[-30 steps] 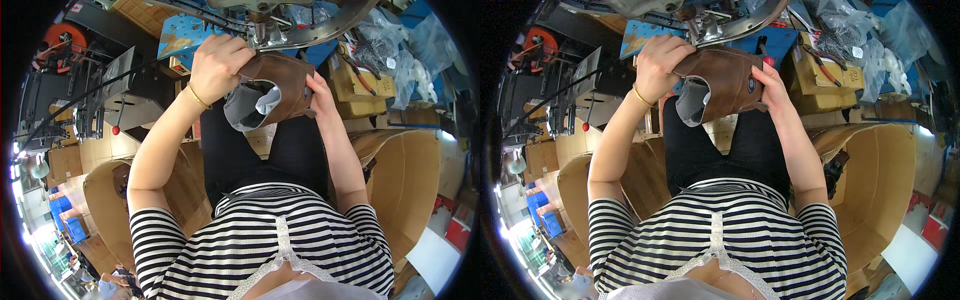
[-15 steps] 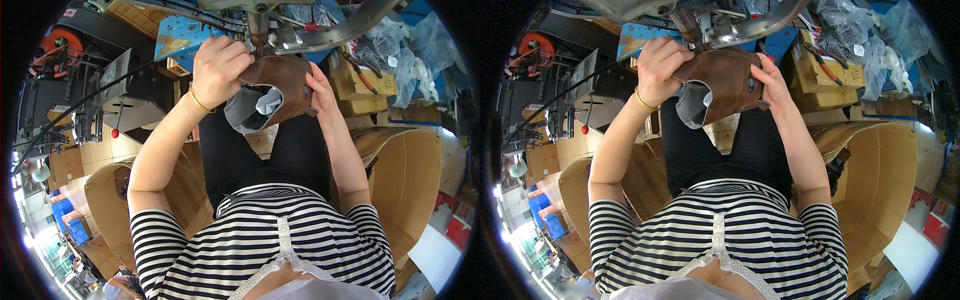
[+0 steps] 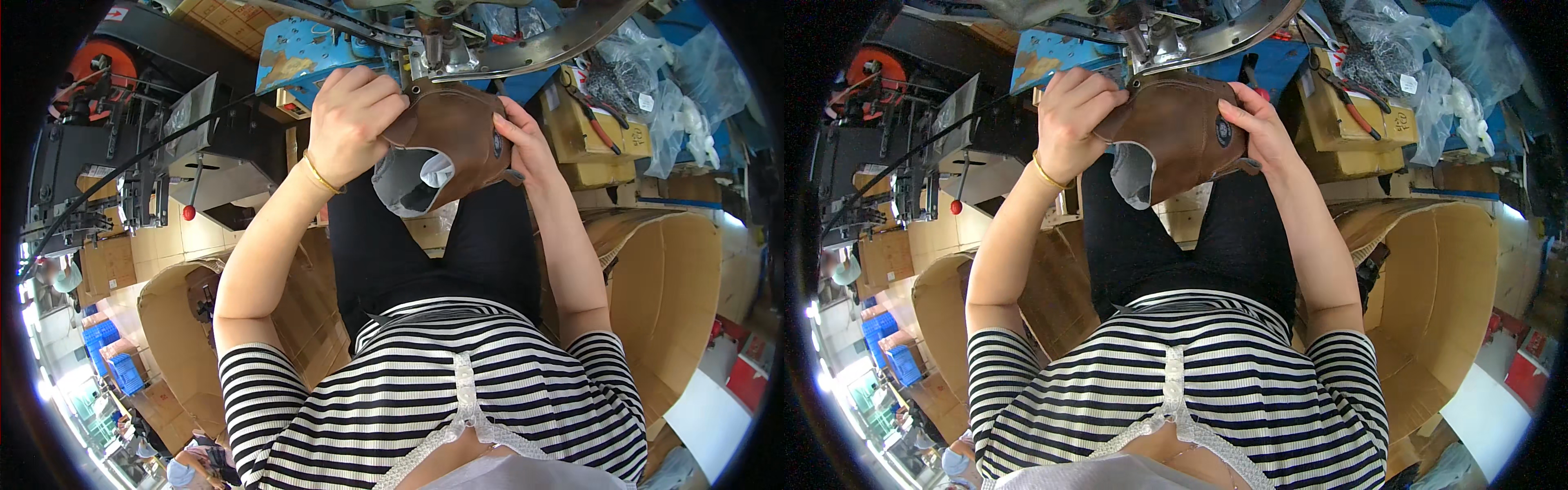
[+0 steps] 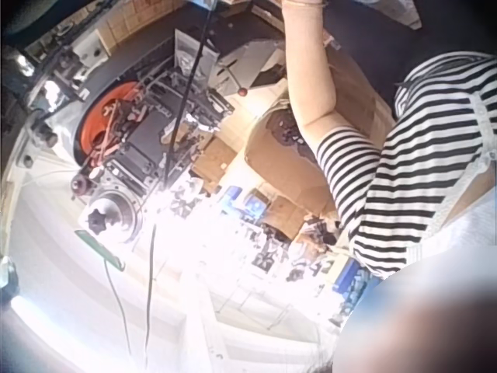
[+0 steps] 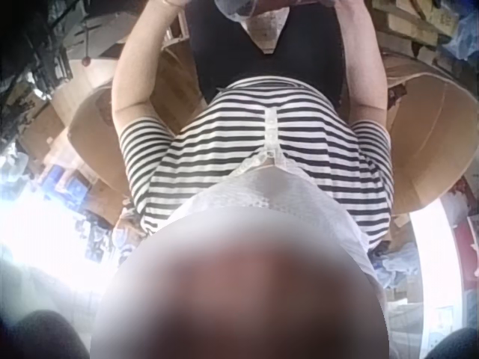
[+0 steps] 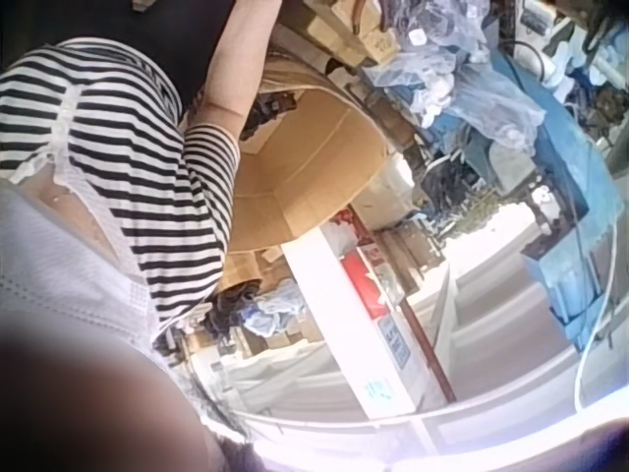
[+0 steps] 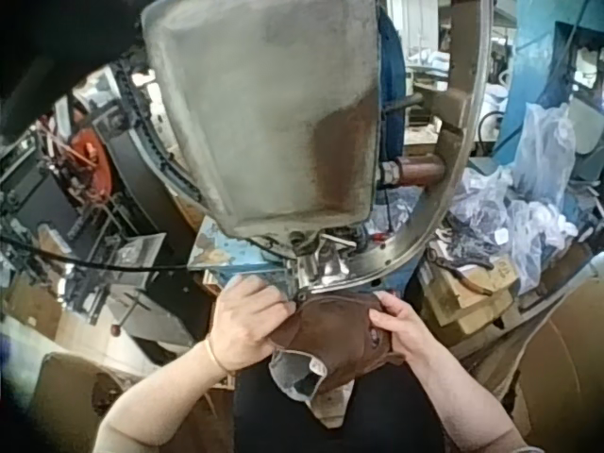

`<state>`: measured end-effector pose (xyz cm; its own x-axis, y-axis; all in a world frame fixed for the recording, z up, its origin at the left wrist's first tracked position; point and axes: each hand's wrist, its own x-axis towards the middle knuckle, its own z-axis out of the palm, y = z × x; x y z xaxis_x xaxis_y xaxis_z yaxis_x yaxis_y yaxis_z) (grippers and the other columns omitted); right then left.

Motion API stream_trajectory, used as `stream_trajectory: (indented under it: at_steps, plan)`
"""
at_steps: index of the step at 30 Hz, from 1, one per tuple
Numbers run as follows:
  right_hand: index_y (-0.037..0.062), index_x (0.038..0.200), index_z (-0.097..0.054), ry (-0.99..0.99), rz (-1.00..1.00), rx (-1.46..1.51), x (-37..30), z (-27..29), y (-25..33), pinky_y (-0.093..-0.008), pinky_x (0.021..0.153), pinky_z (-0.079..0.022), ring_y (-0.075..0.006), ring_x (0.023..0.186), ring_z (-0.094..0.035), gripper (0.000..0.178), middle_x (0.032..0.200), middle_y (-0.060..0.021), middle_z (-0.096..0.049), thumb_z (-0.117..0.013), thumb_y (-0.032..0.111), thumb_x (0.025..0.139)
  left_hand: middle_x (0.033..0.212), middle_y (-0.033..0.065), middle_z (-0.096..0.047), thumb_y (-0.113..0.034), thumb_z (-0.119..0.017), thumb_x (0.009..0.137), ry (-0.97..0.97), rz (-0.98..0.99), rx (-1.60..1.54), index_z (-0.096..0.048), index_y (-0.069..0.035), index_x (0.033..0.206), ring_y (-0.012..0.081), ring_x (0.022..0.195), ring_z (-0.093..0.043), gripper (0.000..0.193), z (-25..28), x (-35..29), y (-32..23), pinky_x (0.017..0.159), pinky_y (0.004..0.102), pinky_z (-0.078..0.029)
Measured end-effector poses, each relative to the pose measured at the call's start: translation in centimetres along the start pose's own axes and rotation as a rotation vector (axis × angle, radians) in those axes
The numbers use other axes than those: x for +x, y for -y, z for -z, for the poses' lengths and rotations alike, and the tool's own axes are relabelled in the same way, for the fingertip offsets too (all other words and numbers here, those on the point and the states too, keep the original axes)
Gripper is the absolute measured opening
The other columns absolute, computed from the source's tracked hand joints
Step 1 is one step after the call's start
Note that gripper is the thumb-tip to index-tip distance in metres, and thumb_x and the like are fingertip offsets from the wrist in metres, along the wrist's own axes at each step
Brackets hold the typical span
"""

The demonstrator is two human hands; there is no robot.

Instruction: Inspecting and preparing leather shoe uppers at a stitching workstation.

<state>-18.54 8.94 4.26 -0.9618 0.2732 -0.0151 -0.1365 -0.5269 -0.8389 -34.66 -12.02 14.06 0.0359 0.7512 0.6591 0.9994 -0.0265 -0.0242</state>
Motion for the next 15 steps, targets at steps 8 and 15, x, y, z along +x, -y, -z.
stream_trajectory:
  at_steps: [8,15]
  plan:
    - [0.0017,0.119,-0.055,-0.013,-0.031,0.007,-0.1,-0.1,-0.2,-0.0271,0.086,-0.048,-0.0122,0.098,-0.059,0.03,0.108,-0.0047,-0.062,-0.06,0.013,0.091,0.078,0.0024,-0.059,-0.005,-0.071,0.059,0.02,0.008,0.01,-0.062,-0.006,0.08,0.0222,0.073,-0.055,0.023,0.0,-0.2,-0.1,0.066,0.0334,-0.041]
    - [0.0011,0.118,-0.056,-0.078,0.037,-0.032,-0.7,-1.1,0.3,-0.0264,0.084,-0.048,-0.0108,0.095,-0.059,0.031,0.107,-0.0042,-0.062,-0.063,0.01,0.089,0.084,0.0044,-0.059,-0.004,-0.069,0.054,0.065,0.073,-0.011,-0.061,-0.006,0.083,0.0251,0.079,-0.055,0.03,0.9,-0.5,-0.6,0.067,0.035,-0.042]
